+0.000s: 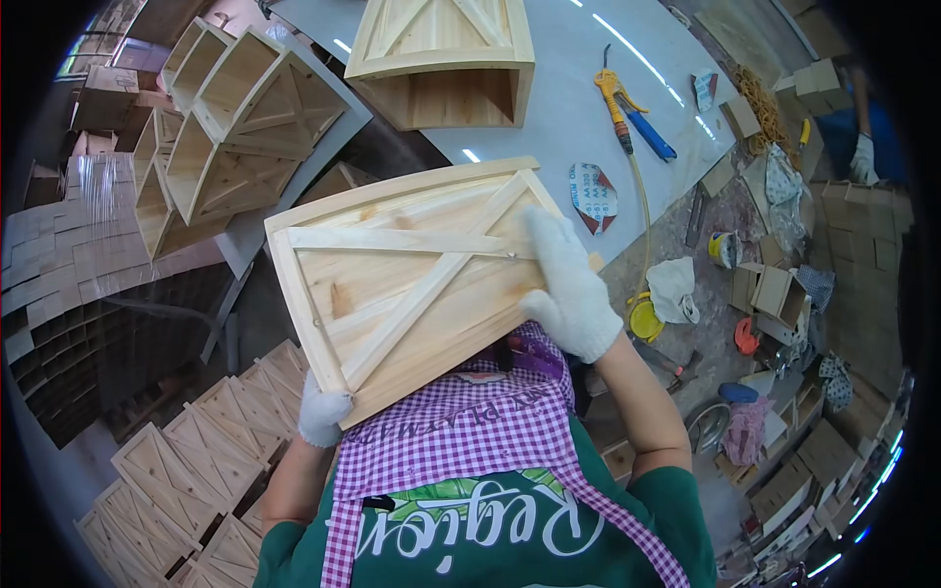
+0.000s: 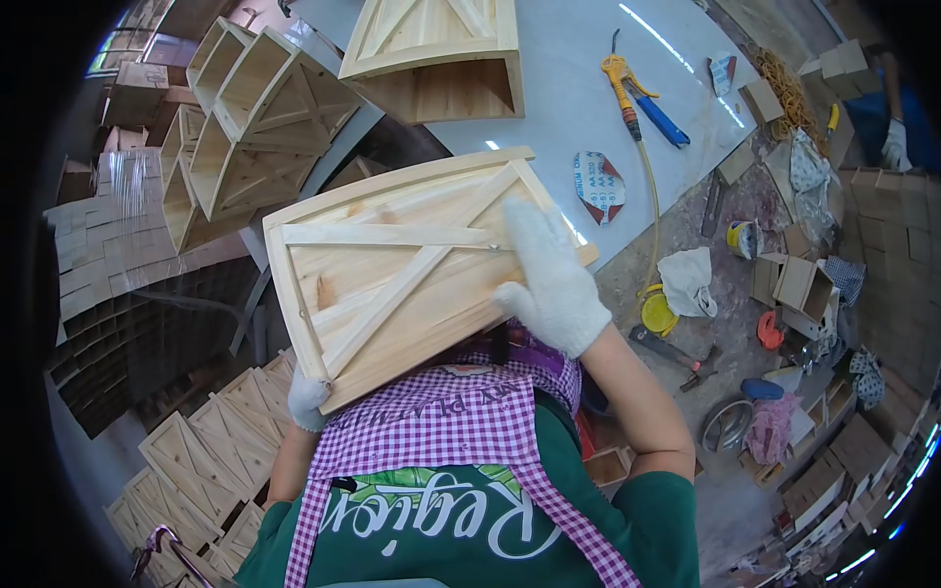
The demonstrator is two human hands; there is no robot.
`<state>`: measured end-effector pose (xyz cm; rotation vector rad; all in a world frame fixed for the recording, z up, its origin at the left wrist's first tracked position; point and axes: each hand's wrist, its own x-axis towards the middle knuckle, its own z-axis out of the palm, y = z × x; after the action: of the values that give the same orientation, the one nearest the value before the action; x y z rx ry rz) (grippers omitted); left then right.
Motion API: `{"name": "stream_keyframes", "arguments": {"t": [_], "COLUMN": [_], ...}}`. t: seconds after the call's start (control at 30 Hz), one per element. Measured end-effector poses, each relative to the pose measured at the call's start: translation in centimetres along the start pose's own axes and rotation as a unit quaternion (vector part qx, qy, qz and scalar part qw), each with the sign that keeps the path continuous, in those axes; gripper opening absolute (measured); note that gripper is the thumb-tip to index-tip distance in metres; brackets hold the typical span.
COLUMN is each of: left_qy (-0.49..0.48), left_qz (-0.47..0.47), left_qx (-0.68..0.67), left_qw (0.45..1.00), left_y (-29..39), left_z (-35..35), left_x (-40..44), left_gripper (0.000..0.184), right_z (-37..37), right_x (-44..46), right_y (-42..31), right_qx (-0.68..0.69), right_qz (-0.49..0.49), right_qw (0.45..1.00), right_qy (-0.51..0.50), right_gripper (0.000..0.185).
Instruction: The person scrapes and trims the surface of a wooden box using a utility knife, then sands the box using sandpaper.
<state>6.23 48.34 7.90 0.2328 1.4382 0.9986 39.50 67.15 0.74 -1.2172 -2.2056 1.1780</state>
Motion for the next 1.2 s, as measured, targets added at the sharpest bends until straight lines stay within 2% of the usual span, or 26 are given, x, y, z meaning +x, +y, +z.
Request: {"name": "stream_keyframes", "arguments": {"t": [0.07,0.1,0.17,0.2,0.27,0.4,0.57,0.8,1.03,1.13,1.2], "left_qy": [-0.076,-0.072,-0.016,0.010,0.002,-0.019,-0.022,-0.028,-0.041,-0.101,-0.102], "left_qz": [0.073,0.074,-0.002,-0.035,-0.032,-0.030,-0.032,-0.043,-0.040,-0.034,-0.038], "left_qx": [-0.018,-0.021,0.027,0.051,0.052,0.052,0.048,0.046,0.067,0.086,0.081], "left_qw": [0.994,0.994,1.000,0.998,0.998,0.998,0.998,0.998,0.996,0.991,0.991], "left_y": [-0.4,-0.2,0.7,0.8,1.0,1.4,1.7,2.2,2.9,3.3,3.5], "left_z": [0.1,0.3,1.0,1.1,1.0,1.4,2.0,2.8,3.7,3.4,3.3], "left_x": [-0.2,-0.2,-0.3,-0.4,-0.4,0.0,-0.3,-0.9,-0.5,-0.3,-0.3], "left_gripper": [0.074,0.074,0.091,0.101,0.101,0.101,0.102,0.104,0.110,0.102,0.102], "right_z": [-0.5,-0.7,-0.9,-0.9,-1.3,-1.7,-1.5,-0.5,-0.2,-1.1,-1.9], "right_x": [-0.8,-1.0,-1.2,-1.1,-0.5,1.8,3.8,4.3,3.3,2.9,2.9], "right_y": [0.9,1.4,1.5,1.3,1.0,0.8,-0.9,-2.3,-2.4,-1.7,-1.2], "right_qx": [-0.011,-0.024,-0.035,-0.043,-0.055,-0.031,-0.037,-0.174,-0.251,-0.272,-0.299], "right_qz": [-0.003,-0.009,-0.013,0.015,0.078,0.109,0.105,-0.070,-0.096,-0.089,-0.077], "right_qw": [1.000,1.000,0.999,0.999,0.995,0.993,0.994,0.981,0.963,0.958,0.951], "right_qy": [-0.004,-0.003,-0.007,-0.016,-0.036,-0.022,-0.010,0.042,0.002,-0.013,-0.030], "right_gripper": [0.090,0.089,0.088,0.085,0.078,0.079,0.080,0.086,0.077,0.076,0.076]}}
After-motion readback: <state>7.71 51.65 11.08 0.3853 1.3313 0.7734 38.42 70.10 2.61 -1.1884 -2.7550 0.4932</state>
